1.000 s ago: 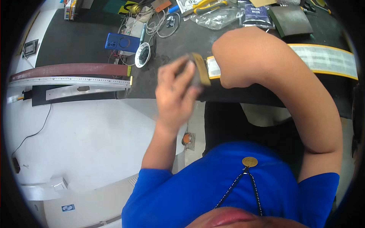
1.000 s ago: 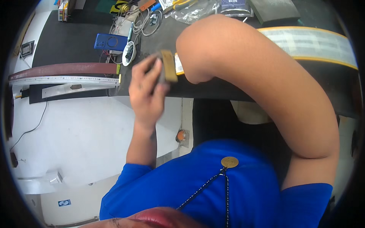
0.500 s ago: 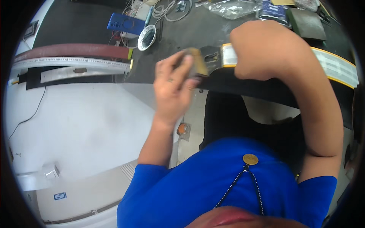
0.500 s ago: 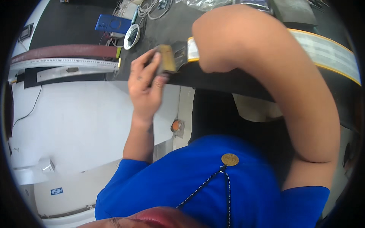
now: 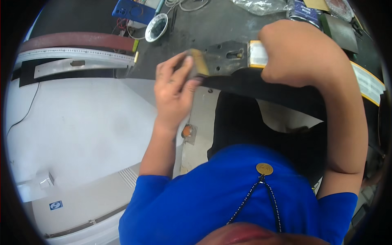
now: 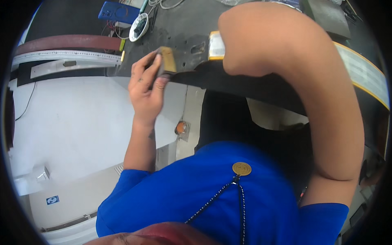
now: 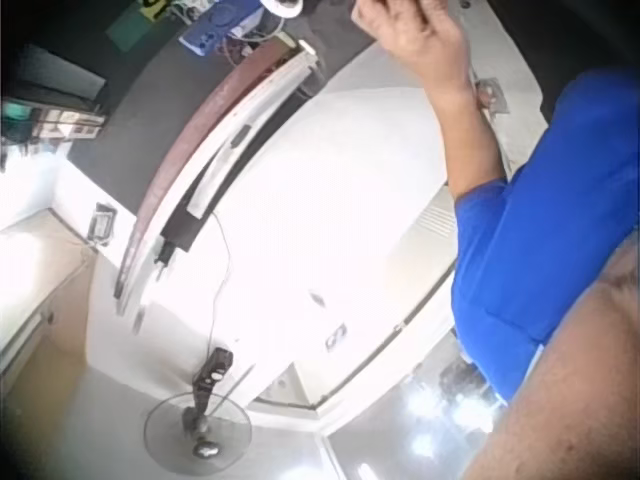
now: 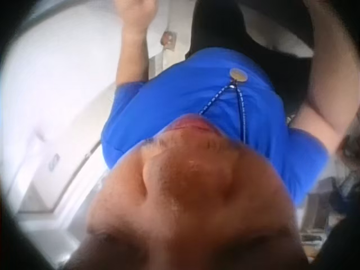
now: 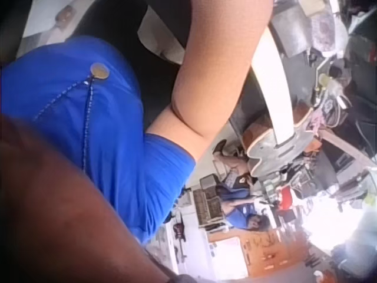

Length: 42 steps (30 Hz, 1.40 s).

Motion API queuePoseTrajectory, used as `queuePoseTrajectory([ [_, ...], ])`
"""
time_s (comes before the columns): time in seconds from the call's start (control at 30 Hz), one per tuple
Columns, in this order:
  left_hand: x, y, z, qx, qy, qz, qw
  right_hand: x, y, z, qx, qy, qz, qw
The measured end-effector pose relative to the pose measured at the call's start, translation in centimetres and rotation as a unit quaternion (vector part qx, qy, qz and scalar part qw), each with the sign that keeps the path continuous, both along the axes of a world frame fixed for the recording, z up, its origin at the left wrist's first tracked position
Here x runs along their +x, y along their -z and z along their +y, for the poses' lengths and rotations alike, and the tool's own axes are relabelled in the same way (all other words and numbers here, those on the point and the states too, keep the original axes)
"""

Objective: The person sands the wooden headstock of a guitar using a sanding block, applying pressure to smooth the surface and edges.

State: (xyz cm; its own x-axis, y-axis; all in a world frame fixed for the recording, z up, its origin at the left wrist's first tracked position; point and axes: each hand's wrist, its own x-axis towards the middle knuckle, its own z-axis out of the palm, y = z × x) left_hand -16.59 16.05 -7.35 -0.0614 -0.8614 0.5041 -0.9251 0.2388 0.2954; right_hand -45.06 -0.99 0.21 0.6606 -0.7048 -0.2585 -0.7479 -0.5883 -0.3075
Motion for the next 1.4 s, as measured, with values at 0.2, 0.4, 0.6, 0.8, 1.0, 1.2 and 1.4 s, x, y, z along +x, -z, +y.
queuePoseTrajectory([
  [0.2, 2.3, 0.3, -0.5, 0.007, -0.029, -0.020, 0.999, 0.2, -0.4, -0.2, 0.015, -0.004, 0.041, 0.999],
  [0.4, 0.2, 0.5, -1.2, -0.017, -0.001, -0.034, 0.999, 0.1, 0.0, -0.3, -0.006, 0.005, 0.010, 1.000],
  [0.6, 1.0, 0.1, -1.2, 0.006, 0.005, -0.036, 0.999, -0.2, 0.1, -0.4, -0.002, 0.003, 0.017, 1.000],
  [0.8, -1.1, -0.1, -3.6, -0.014, 0.045, -0.041, 0.998, 0.1, -0.5, 0.4, -0.022, 0.032, 0.027, 0.999],
  [1.0, -1.5, -0.4, -3.9, -0.015, 0.052, -0.041, 0.998, 0.3, -1.0, 0.3, 0.052, 0.037, 0.041, 0.997],
  [1.2, -0.5, -0.3, -4.0, -0.009, 0.023, -0.046, 0.999, -0.3, 0.6, 0.3, -0.070, -0.009, -0.029, 0.997],
  [1.4, -2.5, -1.3, -5.4, -0.016, 0.075, -0.054, 0.996, 0.4, -0.3, 0.0, 0.004, -0.027, 0.044, 0.999],
])
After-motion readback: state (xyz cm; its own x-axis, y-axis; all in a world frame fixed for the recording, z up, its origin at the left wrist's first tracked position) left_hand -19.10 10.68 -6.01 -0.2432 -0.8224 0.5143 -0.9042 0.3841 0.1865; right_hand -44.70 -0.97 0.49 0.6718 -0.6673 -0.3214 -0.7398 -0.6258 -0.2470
